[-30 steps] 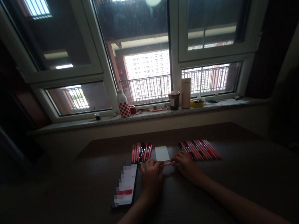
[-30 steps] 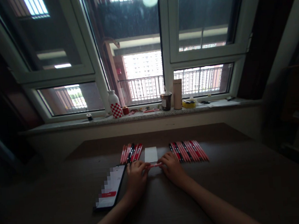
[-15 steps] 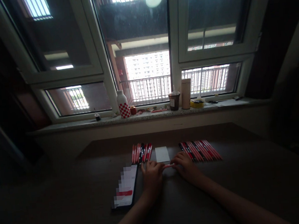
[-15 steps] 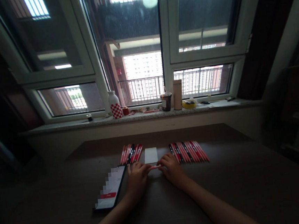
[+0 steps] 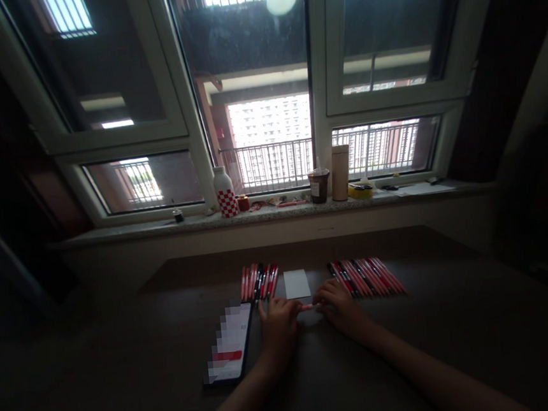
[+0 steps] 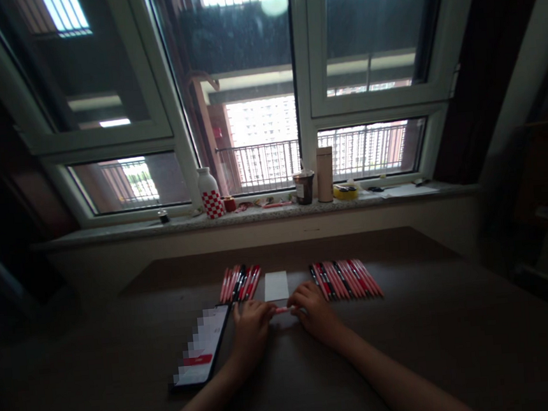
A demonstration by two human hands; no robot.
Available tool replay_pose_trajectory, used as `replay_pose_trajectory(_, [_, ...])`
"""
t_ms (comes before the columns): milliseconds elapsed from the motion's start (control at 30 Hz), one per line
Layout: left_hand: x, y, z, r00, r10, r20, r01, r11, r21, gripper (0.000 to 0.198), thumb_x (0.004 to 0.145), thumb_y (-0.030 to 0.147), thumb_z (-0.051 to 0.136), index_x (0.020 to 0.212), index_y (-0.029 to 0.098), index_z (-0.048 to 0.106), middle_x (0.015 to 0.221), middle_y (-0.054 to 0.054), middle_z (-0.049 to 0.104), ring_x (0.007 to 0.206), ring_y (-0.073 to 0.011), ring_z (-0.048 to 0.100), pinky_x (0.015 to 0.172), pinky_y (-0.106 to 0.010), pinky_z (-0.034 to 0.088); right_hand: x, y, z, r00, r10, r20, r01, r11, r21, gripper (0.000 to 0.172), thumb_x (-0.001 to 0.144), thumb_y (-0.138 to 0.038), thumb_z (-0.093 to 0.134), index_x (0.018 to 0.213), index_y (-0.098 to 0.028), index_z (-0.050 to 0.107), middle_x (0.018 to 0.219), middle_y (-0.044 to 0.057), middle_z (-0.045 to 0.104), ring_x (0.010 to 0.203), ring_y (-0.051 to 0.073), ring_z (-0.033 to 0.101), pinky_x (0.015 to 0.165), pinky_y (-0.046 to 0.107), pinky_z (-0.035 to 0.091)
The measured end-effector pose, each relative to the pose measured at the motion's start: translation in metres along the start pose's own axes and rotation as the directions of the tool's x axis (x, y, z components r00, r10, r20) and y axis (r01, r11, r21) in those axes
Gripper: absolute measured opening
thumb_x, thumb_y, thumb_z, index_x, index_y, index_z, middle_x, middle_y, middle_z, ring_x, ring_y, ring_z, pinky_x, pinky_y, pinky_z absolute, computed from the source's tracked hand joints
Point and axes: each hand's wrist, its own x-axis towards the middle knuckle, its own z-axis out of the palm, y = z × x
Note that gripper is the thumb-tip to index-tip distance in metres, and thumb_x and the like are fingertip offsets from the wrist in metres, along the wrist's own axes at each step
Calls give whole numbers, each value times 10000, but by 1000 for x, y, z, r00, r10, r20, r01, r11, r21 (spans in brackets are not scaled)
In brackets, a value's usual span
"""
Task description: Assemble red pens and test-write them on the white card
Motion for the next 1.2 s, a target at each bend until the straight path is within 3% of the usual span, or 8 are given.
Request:
replay_pose_trajectory(500, [0,2,-2,1000,31,5,-31,1000,-3,211,889,306,465,928,302,672,939,-2,640,1013,-210,528,1055,-581,128,-1,-3,-2,999,23,39,-24,1000,8,172,912,-202,484,956,-219,649,887,41,627,940,207,490,843,347,381])
replay_pose_trajectory(633, [0,2,-1,1000,29,1,-29,1000,13,222,892,327,461,952,311,674,934,-9,637,1010,-213,528,1053,-586,127,-1,-2,-2,998,36,56,-35,999,-11,164,860,-215,565,1007,-219,637,910,48,615,951,218,486,840,354,388])
replay_pose_trajectory(900, [0,3,-2,999,38,18,-39,999,37,243,900,329,442,966,325,676,945,-10,629,1016,-208,522,1055,-597,121,-2,-2,-2,997,72,33,-71,997,-34,104,859,-202,551,924,-215,632,913,56,591,937,219,494,829,357,397])
replay_pose_trajectory(1200, [1,2,-1,999,36,10,-37,999,14,247,894,376,450,956,317,682,936,-15,634,1011,-213,521,1053,-591,122,-1,0,1,998,43,40,-39,995,-96,190,921,-317,487,931,-223,653,887,53,607,928,214,494,831,359,380])
